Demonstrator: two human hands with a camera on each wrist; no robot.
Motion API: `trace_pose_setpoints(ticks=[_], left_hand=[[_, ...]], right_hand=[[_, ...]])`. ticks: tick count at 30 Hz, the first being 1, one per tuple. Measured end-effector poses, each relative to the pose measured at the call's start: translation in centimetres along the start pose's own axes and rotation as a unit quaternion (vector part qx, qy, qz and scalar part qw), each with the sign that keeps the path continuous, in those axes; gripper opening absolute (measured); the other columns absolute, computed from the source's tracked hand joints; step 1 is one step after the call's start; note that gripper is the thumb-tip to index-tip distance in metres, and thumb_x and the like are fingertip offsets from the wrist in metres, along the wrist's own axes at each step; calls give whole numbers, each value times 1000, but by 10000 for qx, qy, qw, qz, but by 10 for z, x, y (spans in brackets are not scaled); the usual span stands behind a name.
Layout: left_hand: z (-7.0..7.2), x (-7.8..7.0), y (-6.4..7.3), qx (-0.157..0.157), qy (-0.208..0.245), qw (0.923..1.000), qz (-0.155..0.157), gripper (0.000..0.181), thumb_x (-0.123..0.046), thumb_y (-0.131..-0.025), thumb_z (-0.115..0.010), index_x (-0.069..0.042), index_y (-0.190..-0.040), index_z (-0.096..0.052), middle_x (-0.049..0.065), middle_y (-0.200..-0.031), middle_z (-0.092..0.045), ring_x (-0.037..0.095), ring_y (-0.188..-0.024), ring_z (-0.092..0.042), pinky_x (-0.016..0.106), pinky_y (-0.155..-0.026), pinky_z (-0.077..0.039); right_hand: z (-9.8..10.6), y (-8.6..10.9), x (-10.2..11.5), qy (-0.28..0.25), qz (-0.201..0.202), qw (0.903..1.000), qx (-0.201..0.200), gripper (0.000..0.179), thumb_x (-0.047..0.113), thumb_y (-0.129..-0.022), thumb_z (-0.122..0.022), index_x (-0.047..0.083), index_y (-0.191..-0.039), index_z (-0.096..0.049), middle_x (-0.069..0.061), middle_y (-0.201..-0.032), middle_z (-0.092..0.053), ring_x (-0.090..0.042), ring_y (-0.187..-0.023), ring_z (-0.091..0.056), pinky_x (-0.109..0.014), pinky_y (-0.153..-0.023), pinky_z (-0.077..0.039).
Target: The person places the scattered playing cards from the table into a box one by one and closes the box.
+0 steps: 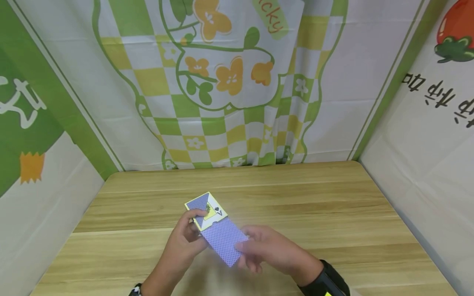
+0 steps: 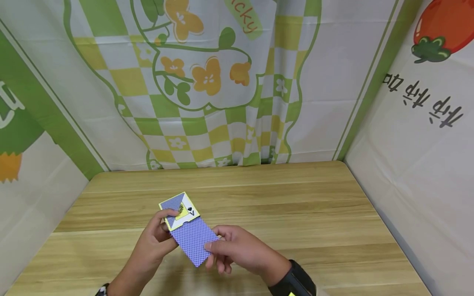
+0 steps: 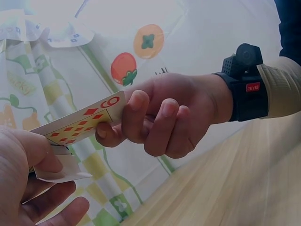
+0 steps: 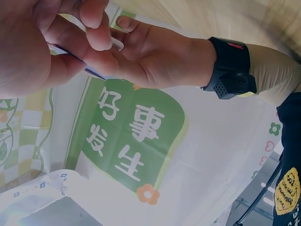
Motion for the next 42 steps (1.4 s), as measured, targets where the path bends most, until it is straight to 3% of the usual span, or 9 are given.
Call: trace_pose_setpoints(ticks=[7,16,25,32,37,40,42], left_hand=[[0,1,-1,-133,25,9997,-188,57,20,-76,-61,-2,-127,-47,17,-99,-69,24,-87,-70,35,-73,-60],[1,2,-1,-169,84,9996,-195,56,19,-77,-60,-2,-127,-46,14,-96,-68,24,-84,-69,36,-69,-60],[-1,2,-2,-344,47,9992,-200,58,20,-76,-62,-3,-128,-48,13,-96,-69,22,-85,-69,34,-69,-60],[-2,4,-1,-174,21,9997,-158,56,19,-78,-63,-3,-128,-47,16,-98,-68,24,-87,-70,36,-73,-61],[-5,7,0,-4,-93,9999,88,57,14,-79,-66,-7,-129,-49,15,-103,-71,25,-95,-70,36,-80,-59],[-8,8,1,112,-21,9996,253,57,12,-79,-68,-8,-129,-50,17,-107,-70,27,-97,-69,37,-80,-59],[-10,8,2,252,90,9991,344,56,11,-80,-68,-9,-129,-49,19,-109,-69,29,-96,-69,38,-79,-60]], right_hand=[[0,-1,0,-176,-151,9990,-375,36,25,-102,-58,1,-129,-57,-2,-79,-69,-9,-57,-56,-23,-51,-44],[-3,0,4,-312,-30,9985,-453,37,22,-103,-57,-5,-129,-54,-1,-79,-69,-6,-56,-56,-20,-49,-44],[-4,-1,4,-59,-130,9967,-798,35,26,-101,-61,0,-124,-57,-9,-82,-71,-9,-55,-56,-22,-49,-45],[-6,0,5,-238,-1,9978,-624,38,23,-101,-62,-2,-129,-53,-5,-83,-71,-7,-55,-56,-21,-50,-46],[-6,-1,4,-300,188,9982,-484,42,16,-99,-64,-1,-134,-49,-7,-90,-73,-7,-57,-57,-21,-50,-47],[-5,-2,2,-48,307,9971,-699,40,16,-99,-65,0,-133,-50,-8,-89,-71,-8,-56,-57,-22,-49,-48],[-4,-3,0,421,350,9920,-1142,35,19,-98,-67,2,-125,-54,-6,-85,-69,-9,-55,-56,-22,-49,-48]])
Point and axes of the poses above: each hand's wrist, its own y-axis away from the middle knuckle, its own z-axis out of the back of the hand, x = y × z, the point moved 2 cm from there along -y, towards the middle knuckle
